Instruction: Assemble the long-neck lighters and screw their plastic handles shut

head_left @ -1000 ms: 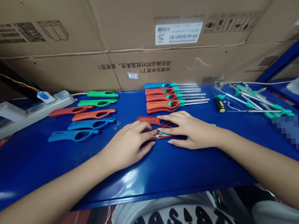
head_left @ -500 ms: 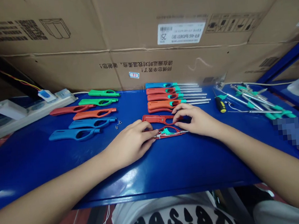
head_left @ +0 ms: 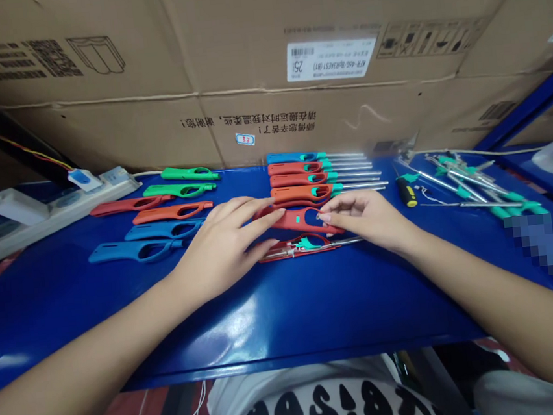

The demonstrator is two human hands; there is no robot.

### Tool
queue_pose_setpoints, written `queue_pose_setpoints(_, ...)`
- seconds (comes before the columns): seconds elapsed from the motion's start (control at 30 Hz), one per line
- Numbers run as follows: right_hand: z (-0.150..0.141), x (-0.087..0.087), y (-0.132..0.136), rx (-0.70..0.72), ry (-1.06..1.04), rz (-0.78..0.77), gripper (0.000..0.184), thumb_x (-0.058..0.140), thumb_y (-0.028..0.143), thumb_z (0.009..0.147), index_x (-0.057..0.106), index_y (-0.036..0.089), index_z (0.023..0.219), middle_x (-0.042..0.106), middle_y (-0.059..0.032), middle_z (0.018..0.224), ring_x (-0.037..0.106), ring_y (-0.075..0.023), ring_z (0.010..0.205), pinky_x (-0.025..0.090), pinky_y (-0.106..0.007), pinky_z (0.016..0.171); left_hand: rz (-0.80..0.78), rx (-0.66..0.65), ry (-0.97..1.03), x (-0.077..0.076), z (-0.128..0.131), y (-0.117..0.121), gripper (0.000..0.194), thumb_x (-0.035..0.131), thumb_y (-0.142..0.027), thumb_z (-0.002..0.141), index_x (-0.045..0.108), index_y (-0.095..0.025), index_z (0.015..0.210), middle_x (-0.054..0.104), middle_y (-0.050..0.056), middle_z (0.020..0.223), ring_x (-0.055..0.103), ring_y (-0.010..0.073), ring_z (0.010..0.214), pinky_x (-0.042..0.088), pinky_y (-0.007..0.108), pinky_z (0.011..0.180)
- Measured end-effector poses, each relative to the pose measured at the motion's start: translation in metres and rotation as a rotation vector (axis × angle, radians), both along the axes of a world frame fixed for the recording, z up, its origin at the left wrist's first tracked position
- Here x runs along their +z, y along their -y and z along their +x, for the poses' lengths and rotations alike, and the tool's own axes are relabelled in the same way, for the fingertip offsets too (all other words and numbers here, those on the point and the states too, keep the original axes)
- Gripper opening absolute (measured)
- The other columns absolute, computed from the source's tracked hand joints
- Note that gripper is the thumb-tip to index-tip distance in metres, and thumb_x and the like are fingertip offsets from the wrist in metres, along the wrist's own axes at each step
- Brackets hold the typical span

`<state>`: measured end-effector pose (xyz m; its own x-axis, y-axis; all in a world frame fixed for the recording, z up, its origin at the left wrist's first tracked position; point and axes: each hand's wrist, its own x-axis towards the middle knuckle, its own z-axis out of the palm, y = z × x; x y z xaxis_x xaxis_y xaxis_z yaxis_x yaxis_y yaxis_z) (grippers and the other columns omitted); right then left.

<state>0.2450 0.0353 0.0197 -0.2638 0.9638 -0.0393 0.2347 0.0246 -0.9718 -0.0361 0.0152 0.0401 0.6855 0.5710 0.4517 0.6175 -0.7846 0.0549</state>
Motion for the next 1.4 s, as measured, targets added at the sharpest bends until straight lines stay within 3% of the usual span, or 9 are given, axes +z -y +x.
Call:
queue_pose_setpoints(0.1,-0.0022,0.0032,0.0051,0.061,0.024,-0.004,0.031,0.076,0.044,0.078,0.072,0.021,0.098,0.073,-0.0038,0.082,0.069,-0.0185,0.073,0.058,-0.036,0.069,-0.015,-0.033,-0.016,0.0003,-0.0022,-0.0021,0.031,0.054,-0.021,0.100,0.066,-0.017,0.128,0.070,0.011,0.127,0.062,0.0286,0.114,0.051,0.047,0.094)
queue_pose_setpoints(0.27,-0.0022,0.0015,0.0098,0.187,0.368,0.433,0.038,0.072,0.041,0.086,0.070,0.021,0.119,0.069,-0.0047,0.092,0.065,-0.0194,0.082,0.054,-0.037,0.077,-0.142,-0.054,-0.072,0.0012,-0.0018,-0.0001,0.030,0.058,-0.026,0.099,0.067,-0.015,0.126,0.072,0.010,0.120,0.066,0.0261,0.105,0.053,0.041,0.088)
queue_pose_setpoints(0.37,0.0003,-0.0017,0.0082,0.274,0.463,0.559,0.038,0.074,0.036,0.086,0.069,0.021,0.121,0.069,-0.0062,0.102,0.065,-0.0205,0.091,0.053,-0.037,0.084,-0.194,-0.068,-0.153,0.0010,-0.0010,0.0013,0.030,0.057,-0.030,0.100,0.067,-0.018,0.126,0.072,0.009,0.116,0.066,0.0252,0.102,0.052,0.041,0.089)
queue_pose_setpoints(0.67,0.0007,-0.0009,0.0072,0.397,0.474,0.556,0.029,0.073,0.032,0.086,0.068,0.020,0.111,0.062,-0.0073,0.104,0.062,-0.0200,0.094,0.052,-0.036,0.087,-0.278,-0.073,-0.218,-0.0007,-0.0016,0.0018,0.031,0.062,-0.030,0.097,0.067,-0.022,0.127,0.071,0.007,0.116,0.065,0.0249,0.102,0.050,0.041,0.092)
queue_pose_setpoints(1.4,-0.0003,0.0020,0.0084,0.423,0.521,0.578,0.026,0.071,0.034,0.088,0.067,0.020,0.110,0.064,-0.0076,0.104,0.062,-0.0209,0.096,0.051,-0.037,0.088,-0.319,-0.080,-0.162,-0.0035,0.0003,0.0018,0.029,0.060,-0.028,0.099,0.069,-0.021,0.125,0.072,0.007,0.113,0.066,0.0224,0.101,0.052,0.036,0.091)
